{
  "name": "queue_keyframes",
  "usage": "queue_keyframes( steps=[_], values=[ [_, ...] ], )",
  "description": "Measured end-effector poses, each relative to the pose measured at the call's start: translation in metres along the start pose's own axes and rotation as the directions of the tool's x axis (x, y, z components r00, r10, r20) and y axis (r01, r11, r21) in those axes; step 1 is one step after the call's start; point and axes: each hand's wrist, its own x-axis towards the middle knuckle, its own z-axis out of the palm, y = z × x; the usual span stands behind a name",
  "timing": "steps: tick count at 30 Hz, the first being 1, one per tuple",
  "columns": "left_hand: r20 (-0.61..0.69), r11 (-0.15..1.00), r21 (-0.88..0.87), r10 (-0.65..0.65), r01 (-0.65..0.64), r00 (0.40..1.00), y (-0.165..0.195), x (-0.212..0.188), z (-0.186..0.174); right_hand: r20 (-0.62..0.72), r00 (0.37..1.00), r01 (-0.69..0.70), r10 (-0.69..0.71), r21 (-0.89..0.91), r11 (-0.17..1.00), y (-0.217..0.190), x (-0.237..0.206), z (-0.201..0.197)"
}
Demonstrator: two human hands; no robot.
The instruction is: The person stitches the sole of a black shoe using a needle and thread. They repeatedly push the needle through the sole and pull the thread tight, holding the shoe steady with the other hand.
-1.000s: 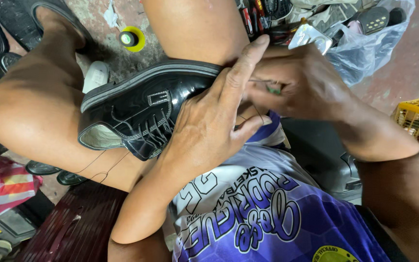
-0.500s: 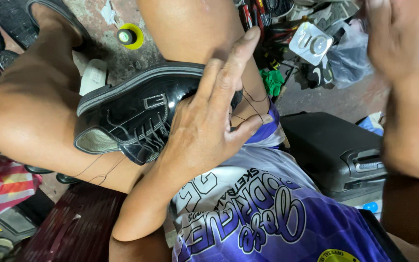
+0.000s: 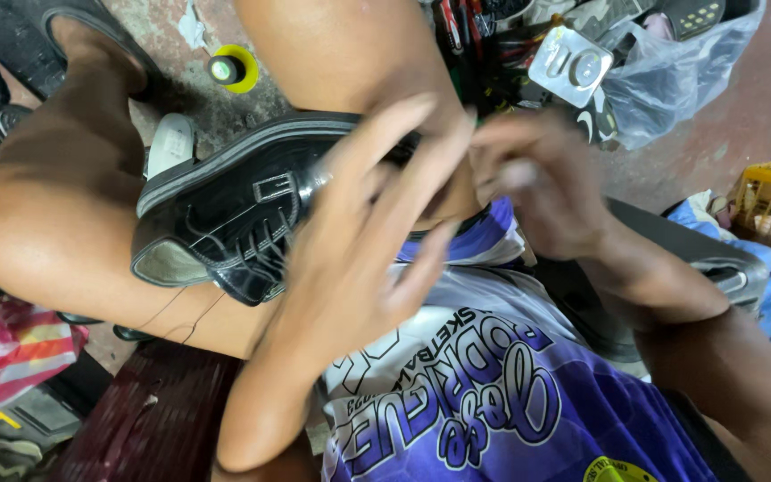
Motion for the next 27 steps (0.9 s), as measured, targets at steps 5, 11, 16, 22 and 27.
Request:
queue_keyframes(
  steps=[5, 11, 16, 22, 27],
  values=[
    [-0.647, 0.873, 0.195, -0.227, 0.447, 0.727, 0.005, -0.077, -0.033, -0.170, 0.954, -0.165, 0.247, 0.389, 0.906, -0.001, 0.003, -0.022],
    [-0.492, 0.692, 0.275, -0.496, 0.668, 0.716, -0.015, -0.163, -0.011, 0.038, 0.969, -0.244, 0.244, 0.307, 0.920, 0.007, 0.012, -0.003],
    [-0.496, 0.692, -0.475, -0.721, 0.544, 0.484, -0.029, -0.193, -0.005, 0.018, 0.970, -0.240, 0.240, 0.147, 0.959, 0.013, 0.021, 0.027],
    [-0.387, 0.354, -0.919, -0.732, -0.172, 0.561, -0.040, -0.151, -0.046, 0.000, 0.963, -0.263, 0.270, 0.227, 0.938, 0.015, 0.023, 0.031],
    [-0.406, 0.857, 0.177, -0.385, 0.484, 0.829, -0.037, -0.137, -0.051, -0.002, 0.985, -0.170, 0.170, -0.057, 0.984, 0.015, 0.017, 0.027]
  ],
)
